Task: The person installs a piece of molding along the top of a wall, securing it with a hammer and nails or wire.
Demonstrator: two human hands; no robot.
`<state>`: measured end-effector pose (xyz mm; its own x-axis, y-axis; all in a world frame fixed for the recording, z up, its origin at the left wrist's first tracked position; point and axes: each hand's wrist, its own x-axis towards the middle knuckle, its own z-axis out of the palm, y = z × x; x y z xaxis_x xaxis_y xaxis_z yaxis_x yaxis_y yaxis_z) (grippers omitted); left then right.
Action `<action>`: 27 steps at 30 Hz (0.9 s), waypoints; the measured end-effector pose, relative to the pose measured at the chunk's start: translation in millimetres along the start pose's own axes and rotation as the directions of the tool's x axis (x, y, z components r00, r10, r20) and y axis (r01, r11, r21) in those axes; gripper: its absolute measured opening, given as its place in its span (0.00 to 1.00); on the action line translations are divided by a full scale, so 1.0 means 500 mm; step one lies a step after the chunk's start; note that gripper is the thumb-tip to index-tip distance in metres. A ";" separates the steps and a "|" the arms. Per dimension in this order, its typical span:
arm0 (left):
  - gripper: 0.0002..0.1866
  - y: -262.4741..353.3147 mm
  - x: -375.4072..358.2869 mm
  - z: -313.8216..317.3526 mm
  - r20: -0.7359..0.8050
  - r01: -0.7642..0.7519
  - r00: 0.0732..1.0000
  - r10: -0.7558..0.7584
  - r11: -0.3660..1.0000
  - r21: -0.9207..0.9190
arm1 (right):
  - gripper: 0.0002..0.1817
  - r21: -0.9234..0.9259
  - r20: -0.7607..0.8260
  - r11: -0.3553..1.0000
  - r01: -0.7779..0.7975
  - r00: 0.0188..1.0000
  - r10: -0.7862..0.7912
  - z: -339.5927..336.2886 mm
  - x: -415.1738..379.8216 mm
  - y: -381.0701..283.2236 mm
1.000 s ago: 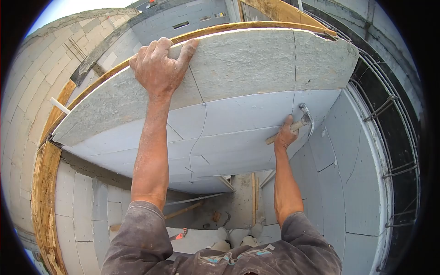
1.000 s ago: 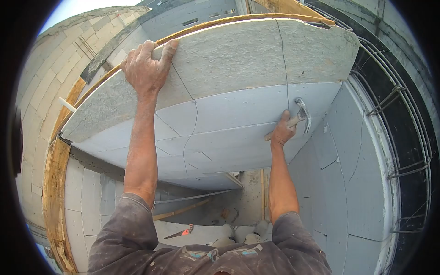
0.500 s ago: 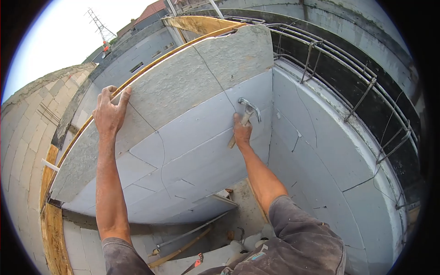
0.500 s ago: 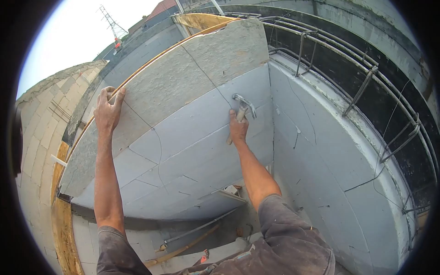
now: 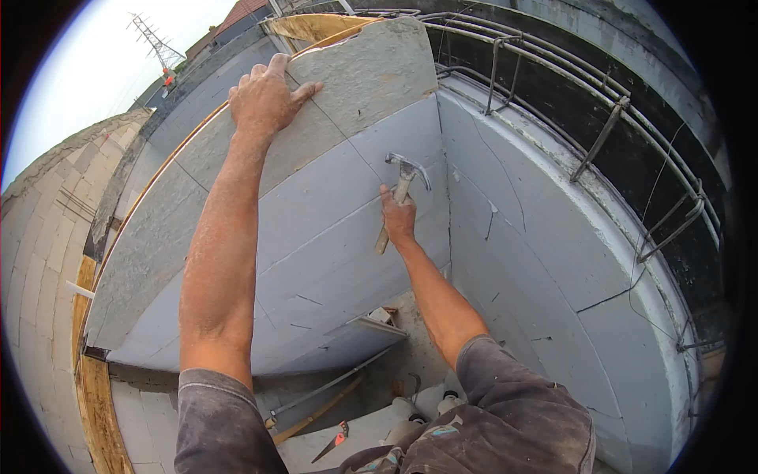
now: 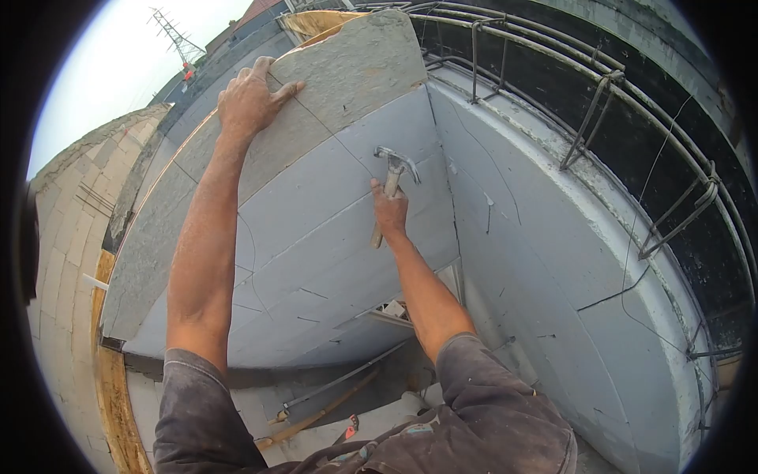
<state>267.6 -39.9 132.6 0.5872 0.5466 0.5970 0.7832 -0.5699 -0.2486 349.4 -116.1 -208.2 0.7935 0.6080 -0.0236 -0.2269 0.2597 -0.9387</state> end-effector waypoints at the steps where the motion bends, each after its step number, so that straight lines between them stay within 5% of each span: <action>1: 0.42 0.003 0.007 -0.007 0.030 0.014 0.999 -0.014 1.000 0.003 | 0.24 0.006 0.002 0.999 0.044 0.999 -0.044 -0.007 -0.001 -0.002; 4: 0.41 -0.004 0.015 -0.009 0.118 0.051 0.992 -0.039 0.994 -0.101 | 0.23 -0.078 0.018 0.991 0.111 0.994 -0.110 -0.035 -0.005 -0.008; 10: 0.42 -0.018 0.020 0.012 0.043 0.032 0.999 -0.027 0.990 -0.137 | 0.25 -0.268 0.072 0.958 0.107 0.993 -0.090 -0.059 0.021 -0.075; 16: 0.43 0.011 0.023 -0.031 0.184 0.093 0.979 -0.085 0.995 -0.036 | 0.25 -0.384 0.109 0.892 0.238 0.971 -0.212 -0.043 0.059 -0.056; 19: 0.40 0.037 0.055 -0.021 0.004 -0.145 0.988 0.156 0.905 0.400 | 0.25 -0.418 0.119 0.854 0.308 0.951 -0.285 -0.036 0.066 -0.041; 22: 0.42 0.128 0.132 0.019 -0.208 -0.400 0.881 0.425 0.904 0.152 | 0.23 -0.385 0.075 0.878 0.284 0.958 -0.277 -0.016 0.086 -0.008; 25: 0.44 0.205 0.185 0.050 -0.040 -0.153 0.988 0.149 0.979 -0.137 | 0.23 -0.305 0.056 0.929 0.210 0.978 -0.203 -0.011 0.082 -0.014; 27: 0.43 0.217 0.182 0.065 -0.139 -0.184 0.975 0.173 0.980 -0.073 | 0.23 -0.276 0.046 0.944 0.181 0.983 -0.175 -0.005 0.083 -0.014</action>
<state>412.9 -31.9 135.0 0.6794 0.3493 0.6452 0.6446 -0.7042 -0.2975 385.6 -94.5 -203.4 0.7941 0.5871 0.1574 0.0854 0.1487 -0.9852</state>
